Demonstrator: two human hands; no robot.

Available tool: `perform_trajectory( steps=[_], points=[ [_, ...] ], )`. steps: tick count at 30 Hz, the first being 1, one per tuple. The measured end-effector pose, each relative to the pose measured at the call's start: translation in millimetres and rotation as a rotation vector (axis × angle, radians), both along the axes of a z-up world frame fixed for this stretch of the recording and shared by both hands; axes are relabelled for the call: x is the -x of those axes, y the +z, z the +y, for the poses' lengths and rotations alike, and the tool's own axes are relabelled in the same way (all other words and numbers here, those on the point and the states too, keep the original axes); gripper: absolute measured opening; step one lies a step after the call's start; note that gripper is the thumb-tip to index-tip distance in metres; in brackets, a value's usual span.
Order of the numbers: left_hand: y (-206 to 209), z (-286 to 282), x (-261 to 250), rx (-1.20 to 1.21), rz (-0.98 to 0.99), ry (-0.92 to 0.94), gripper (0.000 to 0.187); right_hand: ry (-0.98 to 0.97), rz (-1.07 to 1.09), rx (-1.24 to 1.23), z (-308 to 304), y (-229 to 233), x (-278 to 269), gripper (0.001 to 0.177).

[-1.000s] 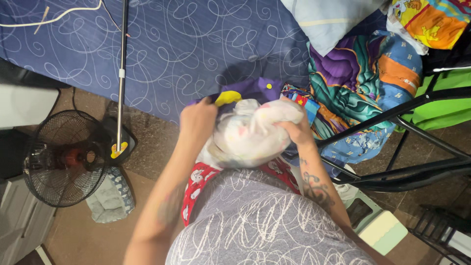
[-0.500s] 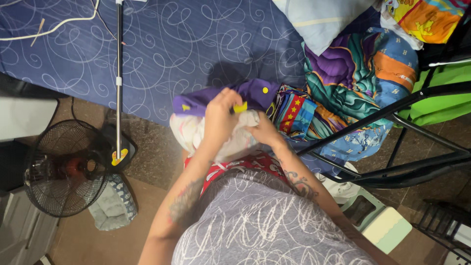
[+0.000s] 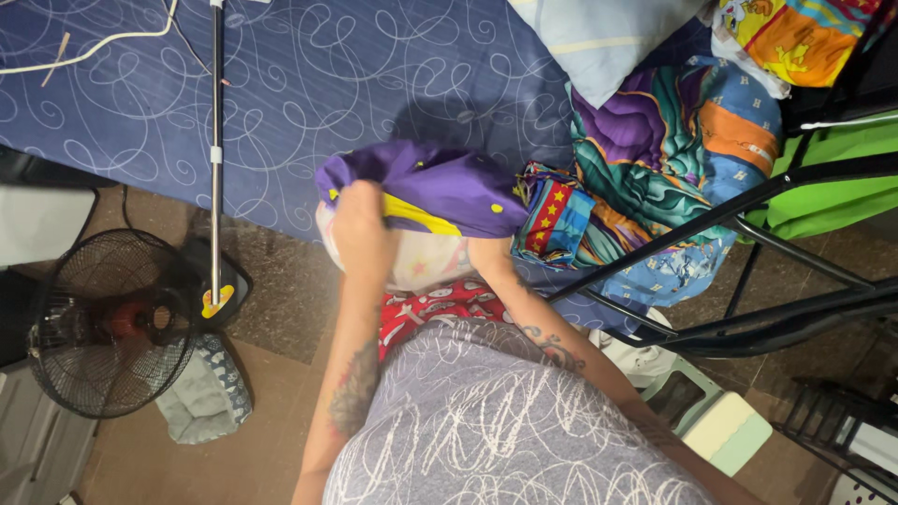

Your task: The person uses a lint roller on a pink Barbie-themed bedsheet, then places a pillow into a purple and yellow pillowcase and zips it closed. They then place the pillow on the bed and handle a folded blanket.

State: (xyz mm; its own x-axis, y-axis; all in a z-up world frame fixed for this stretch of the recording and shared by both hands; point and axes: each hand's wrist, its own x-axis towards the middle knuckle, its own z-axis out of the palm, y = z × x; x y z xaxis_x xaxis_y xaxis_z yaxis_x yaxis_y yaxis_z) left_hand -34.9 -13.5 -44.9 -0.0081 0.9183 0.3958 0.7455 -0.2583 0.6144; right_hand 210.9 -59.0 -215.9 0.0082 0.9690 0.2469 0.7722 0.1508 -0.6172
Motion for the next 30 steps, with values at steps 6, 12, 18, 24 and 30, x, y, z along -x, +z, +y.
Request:
perform_trajectory(
  steps=[6,12,18,24,30],
  points=[
    [16.6,-1.1,29.1,0.165,-0.200,0.019,0.033,-0.154,0.236,0.037,-9.1,21.6,-29.4,0.030],
    [40.2,-49.4,1.2,0.045,-0.196,-0.047,0.047,-0.420,0.840,0.017,29.4,47.9,-57.0,0.043],
    [55.2,-72.2,3.8,0.341,-0.112,-0.017,0.045,-0.255,0.943,0.130,88.7,84.9,-31.2,0.042],
    [61.9,-81.1,27.3,0.470,-0.287,-0.186,0.038,0.161,0.418,-0.012,85.6,79.7,-19.0,0.041],
    [38.2,-80.5,22.0,0.418,-0.213,-0.054,0.037,0.345,-0.572,0.506,-25.8,147.5,-35.0,0.021]
  ],
)
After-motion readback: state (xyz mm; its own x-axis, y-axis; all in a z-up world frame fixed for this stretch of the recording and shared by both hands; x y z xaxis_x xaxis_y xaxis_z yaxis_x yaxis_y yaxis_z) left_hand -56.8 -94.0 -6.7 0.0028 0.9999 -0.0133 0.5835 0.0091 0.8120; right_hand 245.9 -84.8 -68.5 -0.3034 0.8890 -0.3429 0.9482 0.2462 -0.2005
